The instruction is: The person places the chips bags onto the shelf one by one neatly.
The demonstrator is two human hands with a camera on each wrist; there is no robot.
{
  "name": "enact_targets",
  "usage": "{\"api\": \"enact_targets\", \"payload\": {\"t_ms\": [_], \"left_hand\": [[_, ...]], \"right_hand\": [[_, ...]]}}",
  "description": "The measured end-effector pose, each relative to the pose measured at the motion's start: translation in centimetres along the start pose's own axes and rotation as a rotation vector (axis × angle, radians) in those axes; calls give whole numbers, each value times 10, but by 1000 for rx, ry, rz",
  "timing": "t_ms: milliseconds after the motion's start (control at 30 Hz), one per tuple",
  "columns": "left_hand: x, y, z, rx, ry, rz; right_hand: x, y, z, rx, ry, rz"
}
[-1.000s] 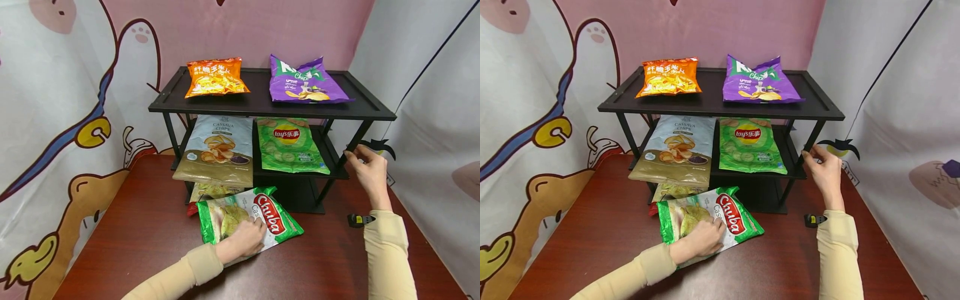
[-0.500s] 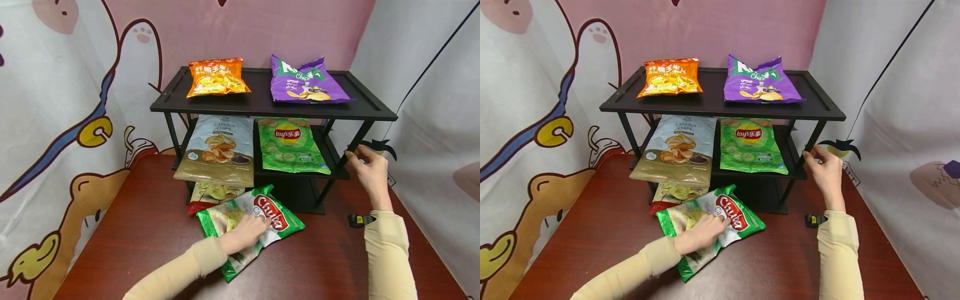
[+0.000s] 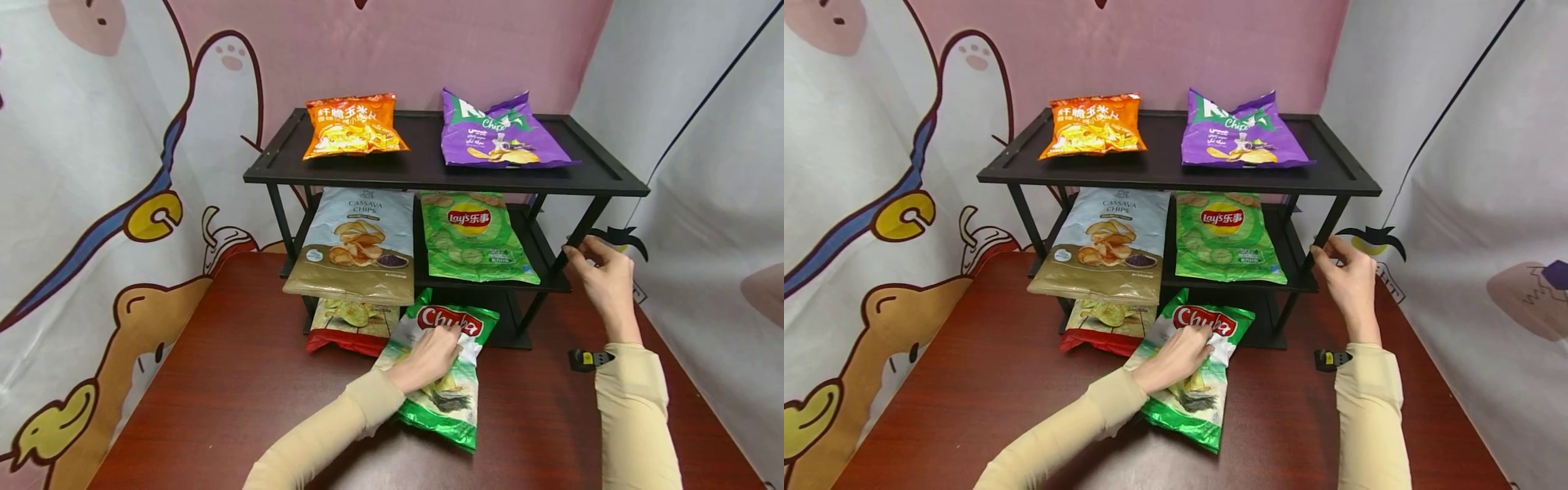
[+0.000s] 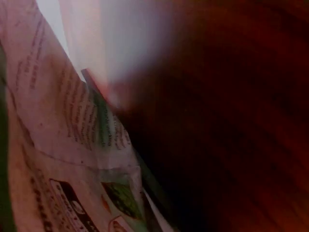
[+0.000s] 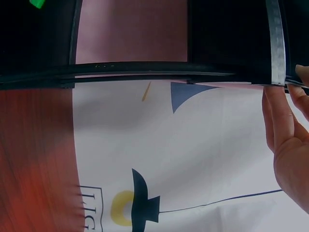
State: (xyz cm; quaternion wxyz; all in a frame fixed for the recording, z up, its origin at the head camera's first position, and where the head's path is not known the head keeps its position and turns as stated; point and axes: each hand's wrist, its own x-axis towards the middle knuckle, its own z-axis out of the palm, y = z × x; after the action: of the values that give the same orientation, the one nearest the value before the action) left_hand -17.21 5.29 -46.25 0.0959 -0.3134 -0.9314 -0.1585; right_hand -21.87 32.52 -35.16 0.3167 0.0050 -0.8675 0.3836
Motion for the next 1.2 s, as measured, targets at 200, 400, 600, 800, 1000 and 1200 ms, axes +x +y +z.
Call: {"api": "enact_targets", "payload": {"t_ms": [200,400,600,800,1000,1200], "left_hand": [[-2,-2,3,-69,-54,-23],[-13,-20,-11,15,-12,-157],[-20,-46,-17,75,2,-429],[-20,-60,-9,-69,42,-439],[-16,-59,-4,-173,131,-388],[-8,-58,-2,-299,188,-401]], "right_hand": [[0,0,1,4,-5,-9],[0,0,1,15,1,-19],[0,0,0,14,4,-12],[0,0,0,12,1,-9],[0,1,1,10,-7,-2],[0,1,1,8,-9,2]]}}
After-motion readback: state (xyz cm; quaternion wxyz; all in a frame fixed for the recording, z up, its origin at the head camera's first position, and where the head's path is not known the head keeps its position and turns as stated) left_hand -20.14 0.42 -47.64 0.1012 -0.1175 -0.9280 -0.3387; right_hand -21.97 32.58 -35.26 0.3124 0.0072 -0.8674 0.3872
